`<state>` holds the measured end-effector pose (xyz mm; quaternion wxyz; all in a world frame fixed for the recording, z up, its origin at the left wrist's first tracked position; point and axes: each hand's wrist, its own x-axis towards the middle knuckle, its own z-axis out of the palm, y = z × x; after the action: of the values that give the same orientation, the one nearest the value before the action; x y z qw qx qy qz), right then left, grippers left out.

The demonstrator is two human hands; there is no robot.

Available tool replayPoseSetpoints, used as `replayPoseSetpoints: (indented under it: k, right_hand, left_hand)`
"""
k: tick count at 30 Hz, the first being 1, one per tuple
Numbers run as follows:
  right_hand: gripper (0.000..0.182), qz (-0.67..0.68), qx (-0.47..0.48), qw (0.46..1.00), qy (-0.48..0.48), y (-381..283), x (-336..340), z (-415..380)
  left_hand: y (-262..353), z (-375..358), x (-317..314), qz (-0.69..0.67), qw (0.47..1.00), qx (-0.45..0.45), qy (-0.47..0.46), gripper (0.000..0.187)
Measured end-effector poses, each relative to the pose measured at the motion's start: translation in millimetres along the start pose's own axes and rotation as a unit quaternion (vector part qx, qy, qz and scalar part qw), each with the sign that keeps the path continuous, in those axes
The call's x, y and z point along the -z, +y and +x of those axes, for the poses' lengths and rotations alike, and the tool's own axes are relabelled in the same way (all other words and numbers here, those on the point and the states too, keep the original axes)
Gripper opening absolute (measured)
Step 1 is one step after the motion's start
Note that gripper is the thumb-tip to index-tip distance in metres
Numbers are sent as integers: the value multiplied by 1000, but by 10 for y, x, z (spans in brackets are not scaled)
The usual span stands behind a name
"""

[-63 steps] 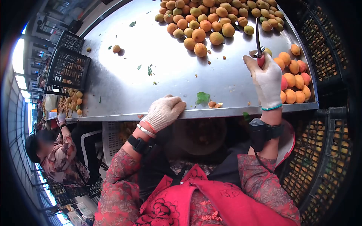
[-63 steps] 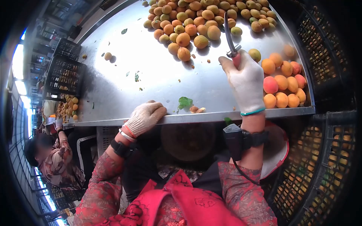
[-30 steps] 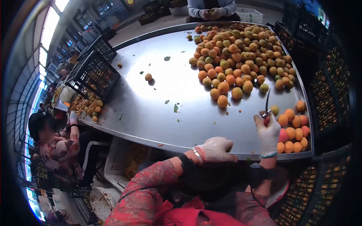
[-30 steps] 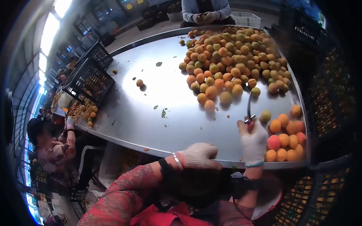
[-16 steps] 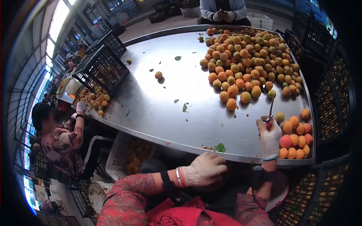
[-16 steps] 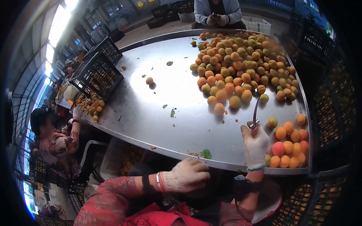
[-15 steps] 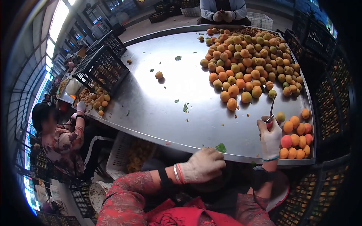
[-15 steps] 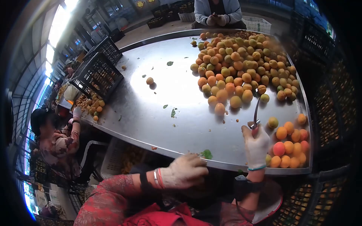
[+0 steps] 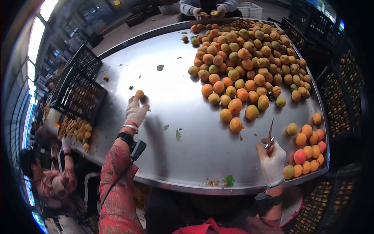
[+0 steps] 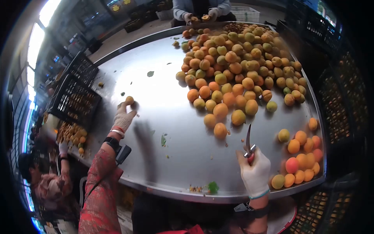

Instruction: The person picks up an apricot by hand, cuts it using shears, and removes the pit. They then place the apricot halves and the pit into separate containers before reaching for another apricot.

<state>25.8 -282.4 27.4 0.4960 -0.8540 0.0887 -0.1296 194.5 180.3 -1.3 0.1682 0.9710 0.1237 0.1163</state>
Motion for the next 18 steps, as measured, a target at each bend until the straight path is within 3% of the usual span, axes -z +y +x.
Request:
replayPoseSetpoints:
  k: [4,6,8,10,12,14,16,18]
  right_hand:
    - [18,-24,-5,999,29,-3,-73,76]
    - [20,-36,-19,999,33,33,-137,113]
    - [22,27,-67,997,18,49,-236,132]
    - [23,5,-51,998,21,116,-322,116]
    - [23,25,-138,990,18,135,-344,175]
    - [24,3,-132,991,25,202,-277,233]
    - [25,-120,-73,989,50,343,-140,288]
    - [29,-150,-49,986,53,683,54,301]
  left_hand:
    - [-359,534,-301,15,998,57,28,68]
    - [-460,716,-389,2,998,55,-15,72]
    - [-410,806,-445,64,996,53,-19,64]
    - [-421,892,-520,47,998,37,-21,55]
    - [-165,731,-525,55,998,23,-11,49]
    - [-1,553,-513,37,994,-100,-21,46]
    - [291,364,-480,41,985,-158,-53,44]
    - [586,168,-493,-40,972,-213,-96,38]
